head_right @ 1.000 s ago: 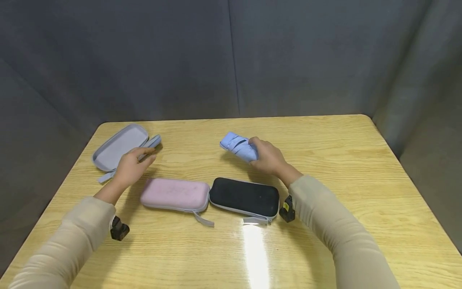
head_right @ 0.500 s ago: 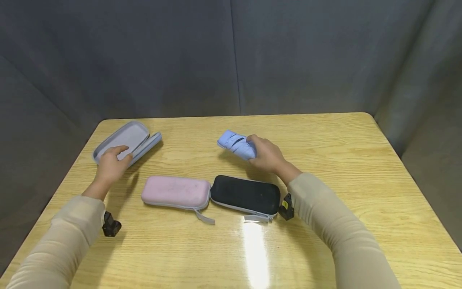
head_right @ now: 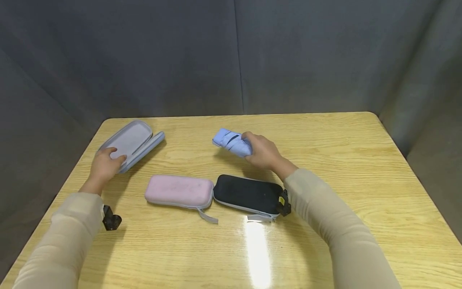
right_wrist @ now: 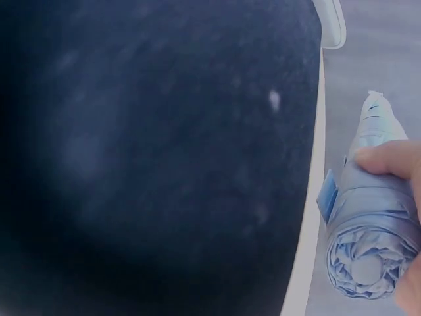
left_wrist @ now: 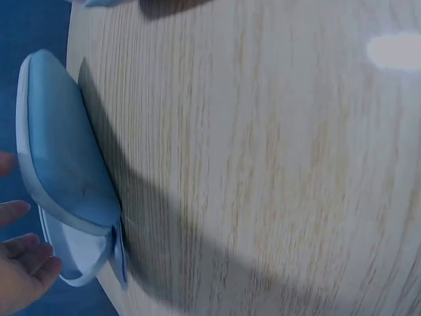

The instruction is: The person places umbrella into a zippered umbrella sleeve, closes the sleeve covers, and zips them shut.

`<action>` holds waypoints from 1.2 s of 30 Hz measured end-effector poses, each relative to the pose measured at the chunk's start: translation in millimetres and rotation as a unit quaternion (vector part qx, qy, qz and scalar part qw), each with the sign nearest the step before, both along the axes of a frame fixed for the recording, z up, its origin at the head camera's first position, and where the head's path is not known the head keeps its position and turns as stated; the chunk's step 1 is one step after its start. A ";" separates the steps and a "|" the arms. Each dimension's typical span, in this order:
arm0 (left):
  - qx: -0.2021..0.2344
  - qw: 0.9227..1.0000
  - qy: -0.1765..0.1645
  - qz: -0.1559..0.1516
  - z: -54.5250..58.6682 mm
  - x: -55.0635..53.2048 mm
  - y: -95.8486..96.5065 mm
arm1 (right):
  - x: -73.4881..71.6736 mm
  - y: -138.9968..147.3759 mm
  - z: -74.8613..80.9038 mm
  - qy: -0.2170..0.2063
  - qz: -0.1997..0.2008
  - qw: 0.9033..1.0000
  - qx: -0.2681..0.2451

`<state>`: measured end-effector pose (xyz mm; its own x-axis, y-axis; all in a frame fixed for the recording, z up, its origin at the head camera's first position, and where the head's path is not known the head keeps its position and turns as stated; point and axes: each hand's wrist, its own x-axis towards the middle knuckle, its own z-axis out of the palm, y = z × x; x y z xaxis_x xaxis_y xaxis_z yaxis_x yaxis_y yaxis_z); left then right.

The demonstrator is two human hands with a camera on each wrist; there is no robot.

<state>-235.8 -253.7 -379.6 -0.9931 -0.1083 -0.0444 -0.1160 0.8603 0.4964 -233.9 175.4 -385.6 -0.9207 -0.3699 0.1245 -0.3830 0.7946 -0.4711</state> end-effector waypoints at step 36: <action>0.124 0.976 0.000 0.179 -26.0 -1.5 -24.6 | 5.6 -8.4 0.1 -0.009 0.010 1.000 -0.007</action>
<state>-237.4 -278.3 -405.7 -0.8932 -0.4351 -0.1131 -0.3876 0.6179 0.6841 -228.3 167.0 -385.6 -0.9149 -0.3873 0.1136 -0.3908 0.7795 -0.4896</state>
